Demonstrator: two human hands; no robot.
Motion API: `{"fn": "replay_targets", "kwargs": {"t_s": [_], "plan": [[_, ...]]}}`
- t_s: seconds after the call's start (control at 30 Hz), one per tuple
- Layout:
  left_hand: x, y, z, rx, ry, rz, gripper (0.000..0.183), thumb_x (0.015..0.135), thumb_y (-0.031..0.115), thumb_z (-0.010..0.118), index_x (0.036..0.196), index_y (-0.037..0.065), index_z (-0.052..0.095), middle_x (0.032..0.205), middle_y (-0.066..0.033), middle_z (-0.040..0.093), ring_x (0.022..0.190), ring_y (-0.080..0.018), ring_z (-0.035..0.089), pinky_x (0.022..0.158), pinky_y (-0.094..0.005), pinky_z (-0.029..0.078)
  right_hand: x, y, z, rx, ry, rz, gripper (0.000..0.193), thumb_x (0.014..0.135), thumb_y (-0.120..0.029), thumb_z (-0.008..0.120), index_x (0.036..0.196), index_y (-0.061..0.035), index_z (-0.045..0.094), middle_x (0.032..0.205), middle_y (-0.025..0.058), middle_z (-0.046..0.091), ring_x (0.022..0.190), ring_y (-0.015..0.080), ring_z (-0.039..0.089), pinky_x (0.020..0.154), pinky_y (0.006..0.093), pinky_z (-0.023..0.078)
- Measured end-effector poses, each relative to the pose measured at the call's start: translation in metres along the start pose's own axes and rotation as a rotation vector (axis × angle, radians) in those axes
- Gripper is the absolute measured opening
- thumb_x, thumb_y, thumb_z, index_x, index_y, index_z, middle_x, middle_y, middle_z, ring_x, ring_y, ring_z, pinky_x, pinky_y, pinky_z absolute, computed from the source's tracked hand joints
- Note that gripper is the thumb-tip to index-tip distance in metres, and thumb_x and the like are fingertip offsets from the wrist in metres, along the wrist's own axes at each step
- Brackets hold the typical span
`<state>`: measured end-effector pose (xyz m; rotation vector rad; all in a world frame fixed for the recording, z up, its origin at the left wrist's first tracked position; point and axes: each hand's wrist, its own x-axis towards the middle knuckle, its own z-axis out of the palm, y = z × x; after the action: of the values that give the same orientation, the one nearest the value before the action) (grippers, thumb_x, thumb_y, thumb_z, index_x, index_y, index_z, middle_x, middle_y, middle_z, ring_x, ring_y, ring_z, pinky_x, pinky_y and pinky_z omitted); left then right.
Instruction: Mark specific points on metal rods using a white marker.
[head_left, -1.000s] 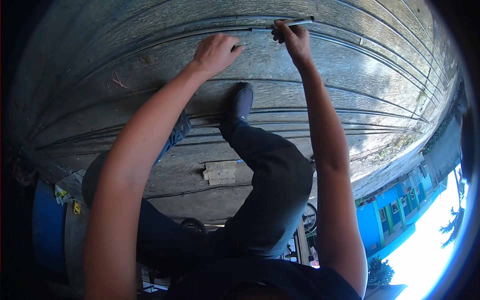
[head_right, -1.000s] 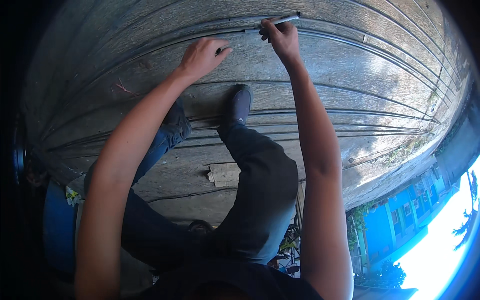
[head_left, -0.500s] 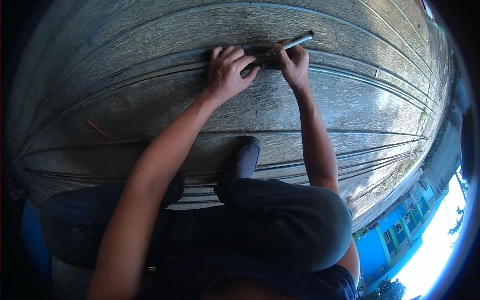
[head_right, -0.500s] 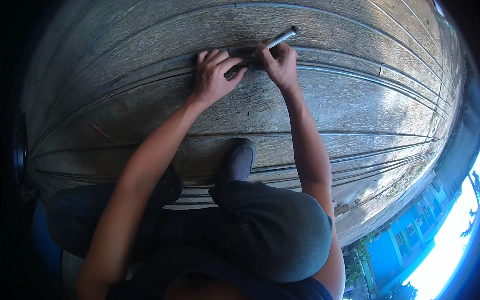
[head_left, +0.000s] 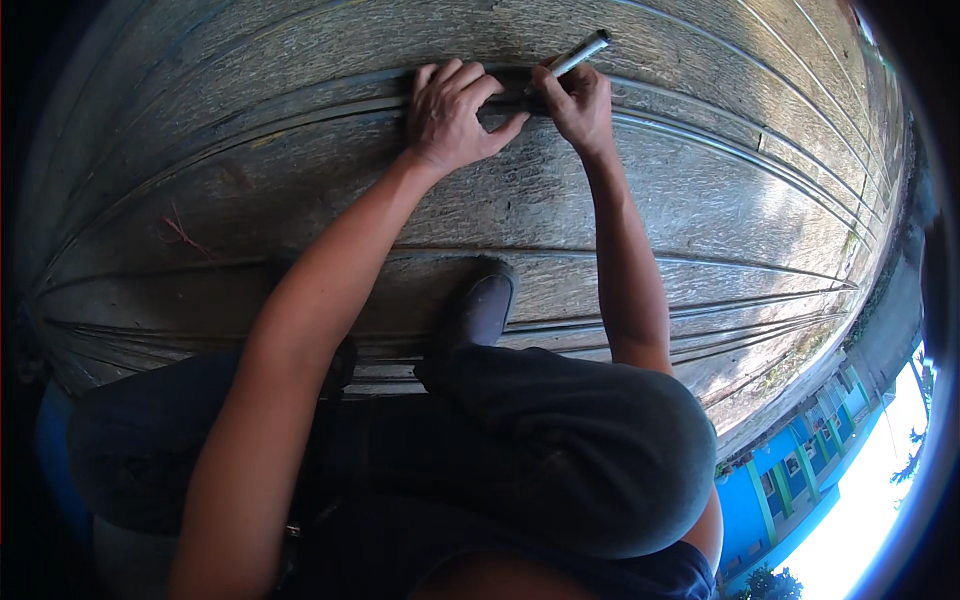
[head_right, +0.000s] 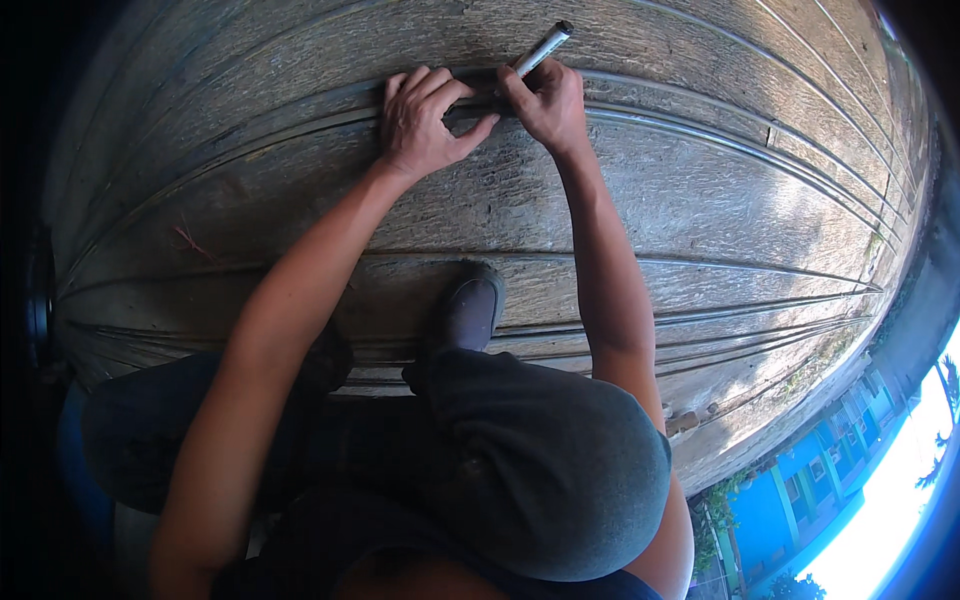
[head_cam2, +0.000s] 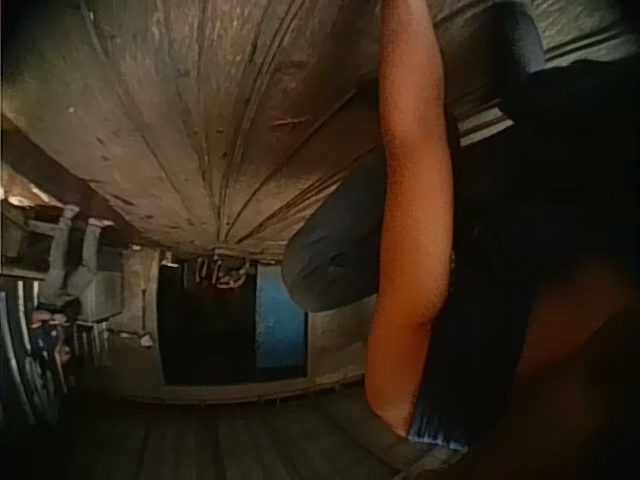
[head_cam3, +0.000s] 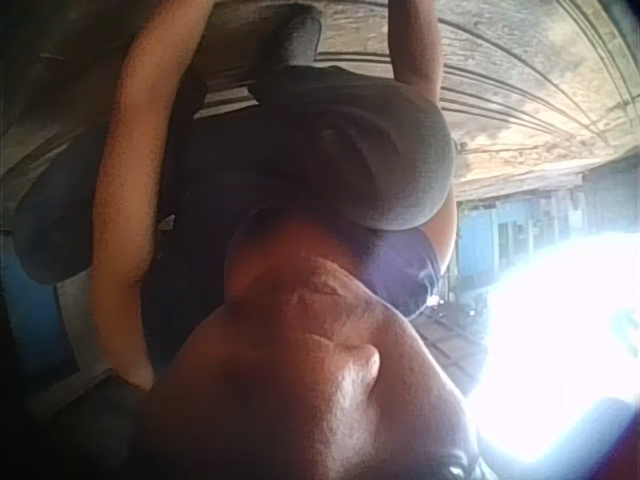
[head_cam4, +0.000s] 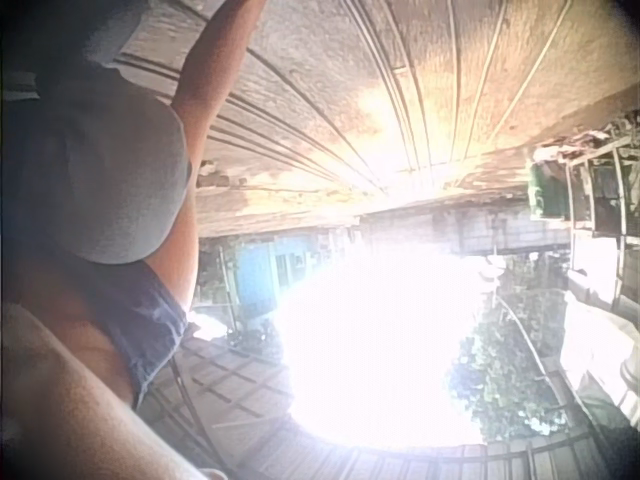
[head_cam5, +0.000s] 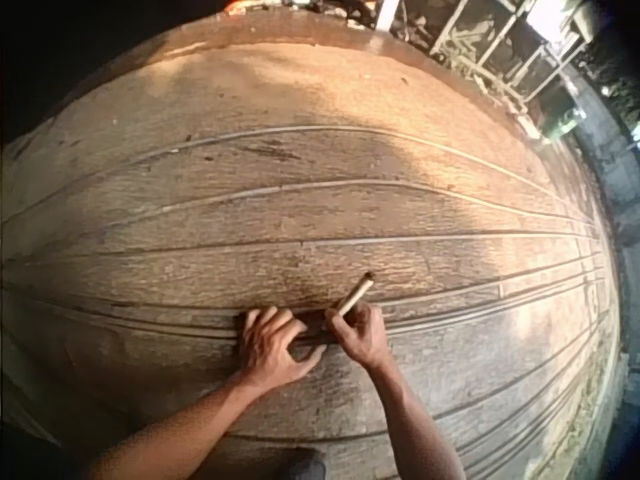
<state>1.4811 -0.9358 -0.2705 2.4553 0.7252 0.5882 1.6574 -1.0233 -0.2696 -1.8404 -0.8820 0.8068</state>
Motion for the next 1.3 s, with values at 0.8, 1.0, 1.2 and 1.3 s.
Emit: {"fn": "replay_targets", "kwargs": {"t_s": [0.8, 1.0, 1.2, 1.3], "plan": [[-0.0007, -0.0029, 0.0066, 0.068, 0.021, 0.013, 0.03, 0.074, 0.042, 0.084, 0.083, 0.016, 0.07, 0.082, 0.0026, 0.061, 0.083, -0.0187, 0.058, 0.081, -0.037, 0.039, 0.0027, 0.0055, -0.0003, -0.048, -0.061, -0.081, 0.027, 0.087, -0.024, 0.074, 0.086, 0.003, 0.072, 0.071, 0.0135, 0.072, 0.065, 0.0176, 0.07, 0.062, 0.0331, 0.055], [-0.0003, -0.0031, 0.007, 0.066, 0.033, 0.019, 0.031, 0.073, 0.042, 0.084, 0.082, 0.016, 0.07, 0.081, 0.0022, 0.06, 0.082, -0.019, 0.058, 0.08, -0.0369, 0.039, 0.0016, 0.0046, -0.0003, -0.032, -0.062, -0.062, 0.028, 0.088, -0.025, 0.074, 0.088, 0.0031, 0.072, 0.074, 0.0139, 0.073, 0.068, 0.0187, 0.072, 0.064, 0.0334, 0.056], [-0.0001, -0.0035, 0.008, 0.078, 0.052, 0.036, 0.032, 0.074, 0.044, 0.084, 0.081, 0.016, 0.069, 0.08, 0.0021, 0.06, 0.081, -0.0192, 0.058, 0.08, -0.037, 0.039, 0.0023, 0.0075, 0.0007, -0.041, -0.038, -0.082, 0.031, 0.088, -0.027, 0.074, 0.087, 0.0037, 0.072, 0.074, 0.0141, 0.073, 0.068, 0.019, 0.072, 0.063, 0.0333, 0.056], [-0.0003, -0.0035, 0.0082, 0.077, 0.054, 0.038, 0.032, 0.074, 0.044, 0.084, 0.081, 0.016, 0.069, 0.08, 0.0024, 0.06, 0.081, -0.0191, 0.058, 0.079, -0.0369, 0.039, 0.0025, 0.009, 0.0008, -0.049, -0.032, -0.088, 0.031, 0.088, -0.028, 0.074, 0.087, 0.0037, 0.072, 0.073, 0.0138, 0.073, 0.067, 0.0189, 0.072, 0.063, 0.0333, 0.056]]}}
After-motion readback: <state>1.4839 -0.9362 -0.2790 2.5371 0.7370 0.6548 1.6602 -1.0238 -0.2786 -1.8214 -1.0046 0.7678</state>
